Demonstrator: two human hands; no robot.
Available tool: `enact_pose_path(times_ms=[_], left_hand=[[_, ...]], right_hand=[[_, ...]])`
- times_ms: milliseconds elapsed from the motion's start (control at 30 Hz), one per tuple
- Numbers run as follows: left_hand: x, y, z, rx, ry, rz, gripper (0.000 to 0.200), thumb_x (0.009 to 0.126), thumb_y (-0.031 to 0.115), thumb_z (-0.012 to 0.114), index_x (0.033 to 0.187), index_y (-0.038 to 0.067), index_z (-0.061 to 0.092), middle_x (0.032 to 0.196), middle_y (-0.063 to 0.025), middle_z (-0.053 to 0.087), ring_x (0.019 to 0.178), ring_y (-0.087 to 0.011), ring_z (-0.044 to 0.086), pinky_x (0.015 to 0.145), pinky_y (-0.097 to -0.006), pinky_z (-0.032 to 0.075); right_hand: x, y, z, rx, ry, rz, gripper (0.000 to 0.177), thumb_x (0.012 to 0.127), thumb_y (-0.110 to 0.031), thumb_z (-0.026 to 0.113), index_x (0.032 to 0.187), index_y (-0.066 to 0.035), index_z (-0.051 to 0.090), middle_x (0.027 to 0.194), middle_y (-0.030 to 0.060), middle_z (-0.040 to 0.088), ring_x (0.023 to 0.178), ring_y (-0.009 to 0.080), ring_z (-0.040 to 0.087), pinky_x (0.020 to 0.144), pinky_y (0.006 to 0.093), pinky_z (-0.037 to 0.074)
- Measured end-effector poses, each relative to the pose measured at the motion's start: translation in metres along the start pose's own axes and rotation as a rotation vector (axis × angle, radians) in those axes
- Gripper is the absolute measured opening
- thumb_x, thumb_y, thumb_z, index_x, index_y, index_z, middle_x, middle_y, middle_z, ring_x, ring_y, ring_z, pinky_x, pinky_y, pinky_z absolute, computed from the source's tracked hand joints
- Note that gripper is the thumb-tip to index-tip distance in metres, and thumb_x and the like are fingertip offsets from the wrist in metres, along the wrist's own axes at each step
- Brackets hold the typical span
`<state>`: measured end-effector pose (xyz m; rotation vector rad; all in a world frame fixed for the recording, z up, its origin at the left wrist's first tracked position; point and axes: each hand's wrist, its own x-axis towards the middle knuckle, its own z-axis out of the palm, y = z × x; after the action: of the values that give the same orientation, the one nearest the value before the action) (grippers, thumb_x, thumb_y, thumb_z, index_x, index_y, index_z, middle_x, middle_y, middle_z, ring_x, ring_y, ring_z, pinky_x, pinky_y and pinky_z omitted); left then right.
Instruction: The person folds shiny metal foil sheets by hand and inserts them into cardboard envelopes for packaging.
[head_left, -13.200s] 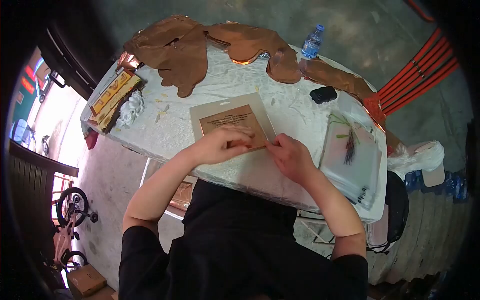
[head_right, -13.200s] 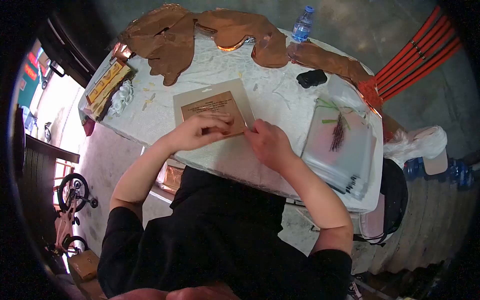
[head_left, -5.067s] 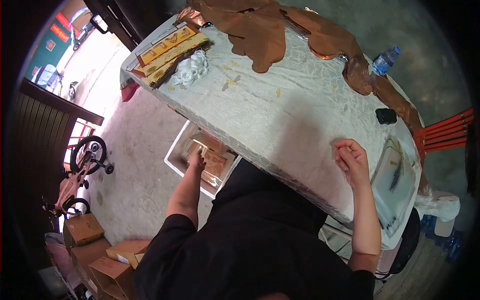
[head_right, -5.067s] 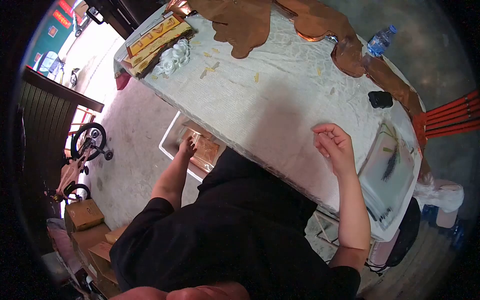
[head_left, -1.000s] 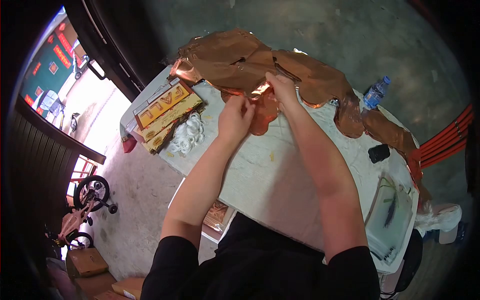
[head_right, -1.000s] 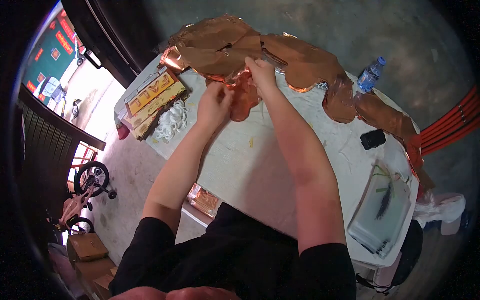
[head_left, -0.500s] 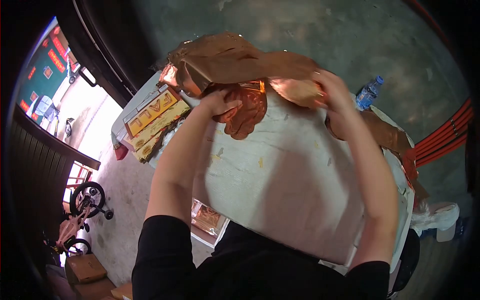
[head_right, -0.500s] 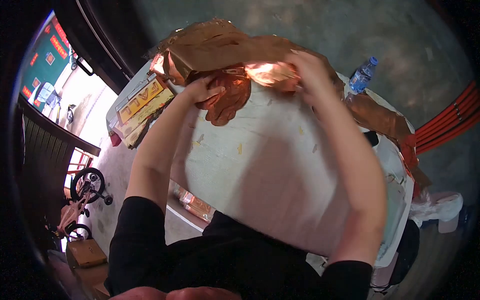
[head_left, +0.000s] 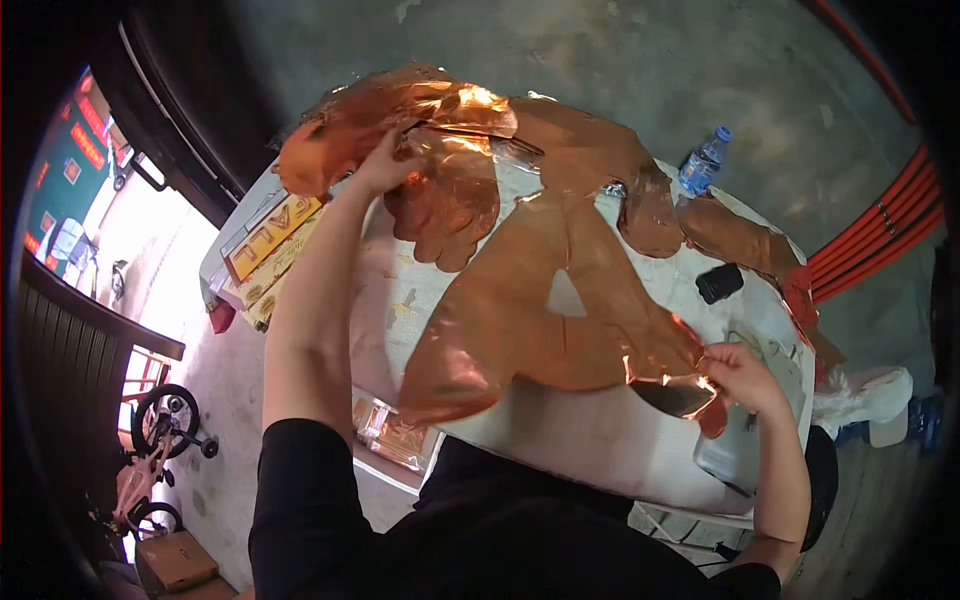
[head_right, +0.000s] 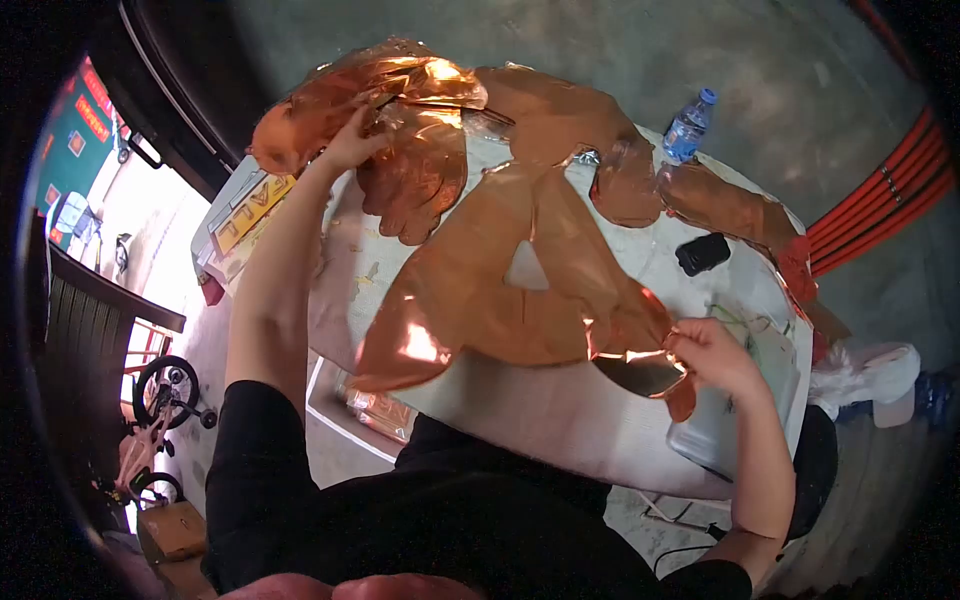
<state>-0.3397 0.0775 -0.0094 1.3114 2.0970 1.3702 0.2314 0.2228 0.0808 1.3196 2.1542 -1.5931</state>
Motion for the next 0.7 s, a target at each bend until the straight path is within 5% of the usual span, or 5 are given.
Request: enact_pose_path(times_ms=[200,300,433,633,700], left_hand=[[0.009,-0.007,-0.025,0.145,0.435,0.034,0.068,0.078,0.029,0.07,0.133,-0.002,0.044,0.118,-0.0195,0.061,0.109,-0.0298,0.06,0.093,-0.0347,0.046],[-0.008,0.026,-0.022,0.43,0.286,-0.035,0.054,0.079,0.025,0.068,0.125,0.001,0.054,0.107,-0.0189,0.066,0.101,-0.0316,0.063,0.09,-0.037,0.049],[0.001,0.033,0.005,0.58,0.326,-0.076,0.036,0.078,0.026,0.065,0.105,0.002,0.067,0.097,-0.0173,0.069,0.095,-0.0313,0.066,0.086,-0.0388,0.05],[0.045,0.027,-0.014,0.05,0.257,-0.163,0.039,0.079,0.034,0.067,0.096,-0.002,0.067,0.087,-0.0135,0.069,0.079,-0.025,0.066,0.07,-0.0337,0.053],[0.057,0.045,-0.026,-0.414,0.325,-0.385,0.038,0.08,0.035,0.066,0.099,0.002,0.065,0.084,-0.0081,0.065,0.07,-0.0211,0.062,0.063,-0.0333,0.052]], right_hand=[[-0.024,-0.014,0.024,-0.679,0.242,-0.203,0.021,0.087,-0.02,0.062,0.093,0.0,0.061,0.062,0.0067,0.061,0.055,0.0214,0.058,0.052,0.0346,0.044],[-0.019,-0.032,0.05,-0.958,0.532,-0.238,0.034,0.083,-0.027,0.065,0.106,-0.004,0.058,0.082,0.0149,0.065,0.071,0.0353,0.062,0.063,0.0441,0.049],[0.027,-0.042,0.093,-0.929,0.411,-1.018,0.024,0.083,-0.025,0.062,0.091,-0.004,0.054,0.095,0.014,0.057,0.085,0.0313,0.059,0.065,0.0421,0.051],[0.079,-0.053,0.128,-0.933,0.384,-1.099,0.024,0.079,-0.023,0.065,0.093,-0.007,0.055,0.096,0.0093,0.052,0.089,0.026,0.058,0.07,0.0373,0.051],[0.082,-0.058,0.134,-0.936,0.245,-0.958,0.04,0.079,-0.022,0.067,0.114,-0.007,0.053,0.112,0.0103,0.05,0.101,0.0278,0.056,0.079,0.0381,0.049]])
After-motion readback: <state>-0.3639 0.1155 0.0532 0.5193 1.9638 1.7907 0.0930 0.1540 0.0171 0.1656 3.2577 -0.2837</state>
